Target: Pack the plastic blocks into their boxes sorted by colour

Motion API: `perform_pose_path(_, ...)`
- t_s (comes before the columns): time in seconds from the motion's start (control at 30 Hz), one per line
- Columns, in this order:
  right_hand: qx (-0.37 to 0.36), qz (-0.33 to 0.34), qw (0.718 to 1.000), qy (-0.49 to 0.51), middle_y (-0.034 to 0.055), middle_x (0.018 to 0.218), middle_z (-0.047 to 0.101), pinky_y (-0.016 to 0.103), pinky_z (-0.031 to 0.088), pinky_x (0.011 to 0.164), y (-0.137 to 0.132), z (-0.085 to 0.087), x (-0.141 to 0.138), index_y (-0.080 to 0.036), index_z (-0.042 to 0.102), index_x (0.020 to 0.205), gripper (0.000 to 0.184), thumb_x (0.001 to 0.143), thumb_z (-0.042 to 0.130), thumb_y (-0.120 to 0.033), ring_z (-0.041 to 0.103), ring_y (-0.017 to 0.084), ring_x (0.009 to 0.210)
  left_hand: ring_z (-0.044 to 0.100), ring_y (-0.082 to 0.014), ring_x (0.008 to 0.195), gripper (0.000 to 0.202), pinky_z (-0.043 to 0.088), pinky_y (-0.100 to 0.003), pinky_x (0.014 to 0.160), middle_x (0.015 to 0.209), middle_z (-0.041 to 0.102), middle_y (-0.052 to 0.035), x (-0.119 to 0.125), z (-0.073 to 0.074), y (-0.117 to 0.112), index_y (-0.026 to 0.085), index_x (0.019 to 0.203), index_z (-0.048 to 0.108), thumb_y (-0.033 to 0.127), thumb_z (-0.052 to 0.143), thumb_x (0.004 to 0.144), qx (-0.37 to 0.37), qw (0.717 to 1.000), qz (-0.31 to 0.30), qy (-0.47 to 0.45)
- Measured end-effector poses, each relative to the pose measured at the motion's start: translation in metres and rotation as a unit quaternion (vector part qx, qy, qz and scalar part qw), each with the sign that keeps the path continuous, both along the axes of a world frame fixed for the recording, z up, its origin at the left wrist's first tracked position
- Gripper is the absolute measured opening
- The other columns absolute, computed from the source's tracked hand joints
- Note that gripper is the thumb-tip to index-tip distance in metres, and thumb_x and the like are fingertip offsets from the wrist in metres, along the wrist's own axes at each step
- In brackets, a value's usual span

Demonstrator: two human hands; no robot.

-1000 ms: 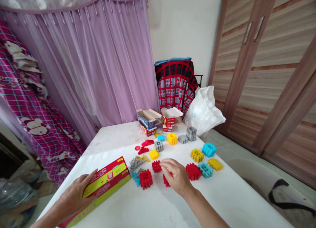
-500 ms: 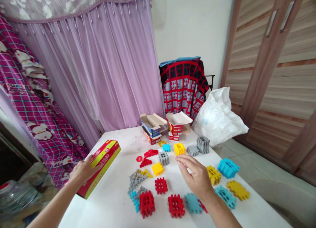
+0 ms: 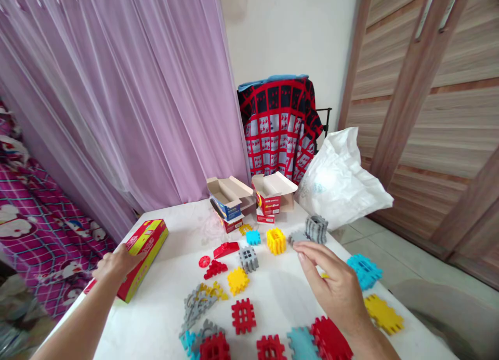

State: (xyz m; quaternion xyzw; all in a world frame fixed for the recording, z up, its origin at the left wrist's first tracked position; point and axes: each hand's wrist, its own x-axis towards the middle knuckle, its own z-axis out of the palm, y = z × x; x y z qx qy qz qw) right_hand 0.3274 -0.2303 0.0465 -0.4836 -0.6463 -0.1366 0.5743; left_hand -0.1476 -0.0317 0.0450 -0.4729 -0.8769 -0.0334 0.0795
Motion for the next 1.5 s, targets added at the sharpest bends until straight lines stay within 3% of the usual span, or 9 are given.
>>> perform_pose_path(0.13,0.002,-0.008,1.0,-0.016,0.0048,0.093,0.075,0.026,0.058,0.082,-0.001,-0.003,0.006,-0.021,0.07,0.094,0.014,0.09,0.056,-0.02,0.072,0.017,0.083,0.06,-0.0332,0.108,0.071,0.05,-0.047,0.082,0.117,0.063,-0.0161,0.009,-0.008,-0.001,0.022,0.122,0.056,0.073,0.052,0.074,-0.04,0.999,0.018,-0.007)
perform_pose_path(0.27,-0.002,-0.013,0.999,-0.04,0.0035,0.094,0.074,0.026,0.057,0.082,-0.001,-0.01,0.008,-0.022,0.069,0.096,0.015,0.091,0.056,-0.026,0.072,0.017,0.082,0.057,-0.0246,0.112,0.054,0.048,-0.049,0.094,0.129,0.056,-0.011,0.013,-0.014,-0.005,0.019,0.129,0.051,0.055,0.053,0.089,-0.046,0.999,0.016,-0.01)
perform_pose_path(0.67,0.0,-0.008,0.996,-0.085,0.0037,0.094,0.074,0.029,0.054,0.08,0.001,-0.014,0.007,-0.023,0.067,0.098,0.021,0.094,0.05,-0.034,0.071,0.019,0.08,0.052,-0.0277,0.123,0.05,0.045,-0.054,0.101,0.139,0.05,-0.0111,0.019,-0.022,-0.046,0.02,0.133,0.049,0.042,0.059,0.089,-0.018,0.992,-0.105,0.061)
perform_pose_path(0.9,0.004,0.003,0.997,-0.075,0.0037,0.095,0.074,0.029,0.053,0.082,0.0,-0.01,0.007,-0.022,0.067,0.098,0.02,0.094,0.052,-0.034,0.071,0.018,0.081,0.057,-0.0246,0.115,0.043,0.05,-0.049,0.095,0.132,0.055,-0.0103,0.017,-0.025,-0.049,0.019,0.127,0.053,0.04,0.059,0.09,-0.012,0.986,-0.147,0.076)
perform_pose_path(1.3,0.021,-0.021,0.999,-0.02,0.0039,0.094,0.074,0.031,0.055,0.083,-0.014,0.009,0.025,-0.023,0.069,0.094,0.015,0.092,0.055,-0.028,0.071,0.02,0.082,0.059,-0.0233,0.111,0.042,0.051,-0.047,0.093,0.128,0.057,-0.0099,0.03,-0.002,-0.039,0.018,0.125,0.054,0.04,0.059,0.09,-0.028,0.989,-0.143,0.026)
perform_pose_path(1.4,0.025,-0.024,0.999,-0.013,0.0041,0.094,0.074,0.03,0.054,0.083,-0.014,0.009,0.029,-0.023,0.069,0.095,0.014,0.091,0.055,-0.027,0.071,0.019,0.082,0.058,-0.0237,0.113,0.042,0.051,-0.048,0.094,0.13,0.056,-0.0101,0.053,0.009,-0.03,0.019,0.126,0.054,0.039,0.059,0.09,-0.013,0.986,-0.167,0.008)
perform_pose_path(1.5,0.02,-0.028,0.999,-0.006,0.0046,0.094,0.074,0.032,0.054,0.084,-0.015,0.009,0.031,-0.023,0.068,0.095,0.014,0.092,0.055,-0.028,0.071,0.02,0.082,0.057,-0.0246,0.115,0.043,0.05,-0.049,0.095,0.133,0.054,-0.0103,0.097,0.022,-0.021,0.019,0.128,0.053,0.039,0.059,0.09,0.013,0.973,-0.229,-0.003)
